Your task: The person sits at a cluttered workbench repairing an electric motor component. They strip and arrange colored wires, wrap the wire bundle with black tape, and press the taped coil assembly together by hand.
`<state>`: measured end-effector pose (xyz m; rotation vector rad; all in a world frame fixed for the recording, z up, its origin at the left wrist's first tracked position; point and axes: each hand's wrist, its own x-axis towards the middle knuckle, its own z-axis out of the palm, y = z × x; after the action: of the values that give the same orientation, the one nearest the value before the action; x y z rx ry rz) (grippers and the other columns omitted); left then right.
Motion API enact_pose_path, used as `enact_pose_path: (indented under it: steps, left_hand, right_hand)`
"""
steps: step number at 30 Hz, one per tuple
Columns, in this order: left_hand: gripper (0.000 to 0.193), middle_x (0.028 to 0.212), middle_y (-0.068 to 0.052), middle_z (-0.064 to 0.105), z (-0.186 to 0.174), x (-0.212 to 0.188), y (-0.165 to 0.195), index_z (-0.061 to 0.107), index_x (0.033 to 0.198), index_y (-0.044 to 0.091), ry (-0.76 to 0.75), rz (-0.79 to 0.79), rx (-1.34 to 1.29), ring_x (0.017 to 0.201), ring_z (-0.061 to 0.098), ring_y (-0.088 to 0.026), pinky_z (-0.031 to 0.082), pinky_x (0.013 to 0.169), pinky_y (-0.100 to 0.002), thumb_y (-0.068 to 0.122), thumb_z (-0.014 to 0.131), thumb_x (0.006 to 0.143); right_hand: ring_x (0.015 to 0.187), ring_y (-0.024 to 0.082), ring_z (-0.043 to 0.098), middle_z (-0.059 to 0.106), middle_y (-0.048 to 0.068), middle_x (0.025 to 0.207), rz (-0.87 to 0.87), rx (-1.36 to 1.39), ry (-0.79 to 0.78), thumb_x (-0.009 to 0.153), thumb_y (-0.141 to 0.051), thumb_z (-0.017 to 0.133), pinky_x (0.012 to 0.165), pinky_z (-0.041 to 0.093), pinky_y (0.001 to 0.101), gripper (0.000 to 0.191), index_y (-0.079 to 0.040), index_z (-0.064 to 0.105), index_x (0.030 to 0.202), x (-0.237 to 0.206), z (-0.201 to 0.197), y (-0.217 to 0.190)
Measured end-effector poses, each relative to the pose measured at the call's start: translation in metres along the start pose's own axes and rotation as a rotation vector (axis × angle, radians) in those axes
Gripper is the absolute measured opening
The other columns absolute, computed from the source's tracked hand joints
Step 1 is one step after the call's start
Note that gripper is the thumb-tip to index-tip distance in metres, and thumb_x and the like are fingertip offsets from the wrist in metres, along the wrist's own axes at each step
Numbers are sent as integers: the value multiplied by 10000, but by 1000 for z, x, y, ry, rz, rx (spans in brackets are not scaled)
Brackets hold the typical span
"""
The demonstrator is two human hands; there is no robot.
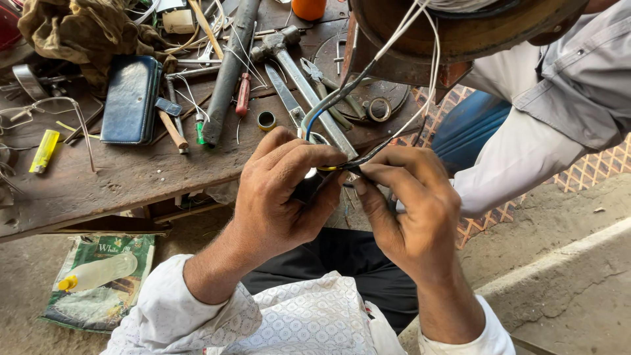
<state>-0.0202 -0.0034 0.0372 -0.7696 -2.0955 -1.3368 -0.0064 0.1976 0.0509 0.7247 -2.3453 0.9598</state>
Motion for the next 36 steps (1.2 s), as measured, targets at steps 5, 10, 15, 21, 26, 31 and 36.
enact_pose_path:
  steps: [5,10,15,21,26,31,36]
  left_hand:
    - [218,923,-31,694,0,0,-1,692,1073,101,8,11,9,801,604,-237,474,726,-348,33,790,890]
    - [278,937,-29,673,2,-1,-9,689,1081,102,31,116,108,818,596,-259,496,722,-358,47,796,831]
    - [297,938,-28,664,4,-2,-15,678,1054,82,-12,260,201,794,585,-231,491,703,-353,53,809,788]
    - [385,939,-14,632,3,-1,-10,699,1213,35,59,344,402,800,561,-208,479,696,-340,67,839,856]
    - [411,959,-58,638,-1,6,-2,660,1185,18,50,343,363,861,613,-266,520,723,-357,67,810,804]
    - [354,1063,-152,690,-5,10,6,635,1162,-11,-77,232,223,919,680,-318,563,776,-384,26,763,835]
    - [187,955,-133,683,-8,14,4,650,1114,11,-122,-44,-52,876,684,-324,542,765,-397,27,731,946]
  right_hand:
    - [993,231,677,701,58,1035,-151,-283,104,978,-155,782,909,505,372,134,-73,754,1080,-4,-3,-1]
    - [934,266,695,725,95,952,-397,-425,121,887,-186,762,860,482,439,143,-73,771,973,12,-18,-9]
    - [866,198,676,749,94,940,-553,-563,-56,910,-129,828,954,478,426,79,-70,815,961,64,-37,-9]
    - [758,185,659,734,6,787,-536,-643,-295,782,-144,868,888,430,417,95,-115,795,836,105,-32,-21]
    - [862,192,663,741,4,862,-466,-659,-283,862,-137,856,963,436,399,87,-117,790,914,108,-25,-17]
    - [904,226,679,727,107,1001,-450,-451,-146,857,0,795,828,501,352,140,-18,735,982,91,-33,0]
    - [775,70,595,709,142,1064,-78,31,160,912,95,701,592,448,169,154,-28,664,996,46,-30,6]
